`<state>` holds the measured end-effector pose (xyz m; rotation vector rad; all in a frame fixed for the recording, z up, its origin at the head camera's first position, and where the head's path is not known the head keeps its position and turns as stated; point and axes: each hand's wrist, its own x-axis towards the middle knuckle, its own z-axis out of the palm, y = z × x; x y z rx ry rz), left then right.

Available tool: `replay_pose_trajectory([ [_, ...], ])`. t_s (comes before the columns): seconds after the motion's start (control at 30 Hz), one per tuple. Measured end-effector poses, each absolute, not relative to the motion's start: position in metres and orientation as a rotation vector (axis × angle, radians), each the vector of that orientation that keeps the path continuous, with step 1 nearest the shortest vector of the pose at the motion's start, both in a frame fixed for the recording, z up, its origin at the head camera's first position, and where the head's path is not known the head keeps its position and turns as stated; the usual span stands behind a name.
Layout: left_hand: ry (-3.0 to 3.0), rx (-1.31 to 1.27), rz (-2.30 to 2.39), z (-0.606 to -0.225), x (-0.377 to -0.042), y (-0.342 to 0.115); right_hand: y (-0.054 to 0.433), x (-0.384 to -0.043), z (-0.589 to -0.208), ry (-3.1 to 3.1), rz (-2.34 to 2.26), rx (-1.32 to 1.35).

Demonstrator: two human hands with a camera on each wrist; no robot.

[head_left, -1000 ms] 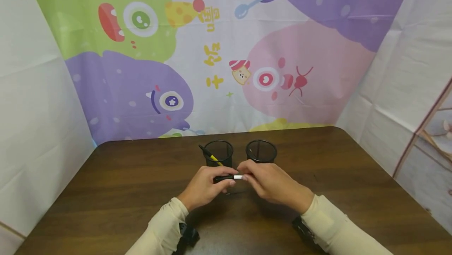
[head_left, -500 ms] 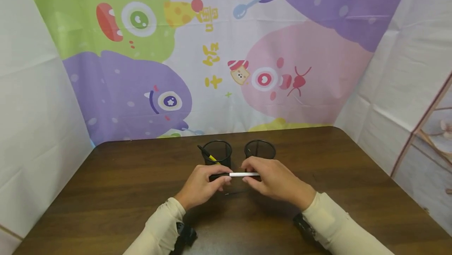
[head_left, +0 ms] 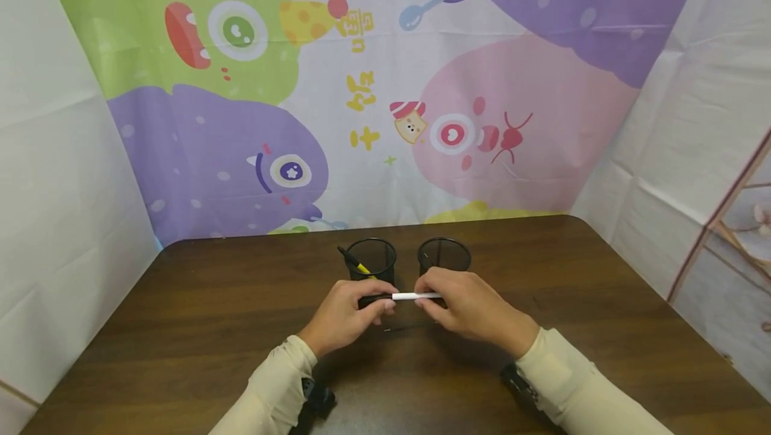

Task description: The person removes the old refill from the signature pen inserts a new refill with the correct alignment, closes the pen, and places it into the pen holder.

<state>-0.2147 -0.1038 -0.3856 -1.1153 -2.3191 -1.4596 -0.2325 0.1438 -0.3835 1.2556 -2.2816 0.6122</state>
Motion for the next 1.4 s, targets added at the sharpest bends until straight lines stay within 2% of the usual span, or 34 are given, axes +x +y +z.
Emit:
replay_pose_trajectory([
  [1.4, -2.325, -1.129, -1.435, -0.3859, -0.2147, -0.1039, 0.1464, -0.2341, -0.3830, -2.371, 0.537, 1.303],
])
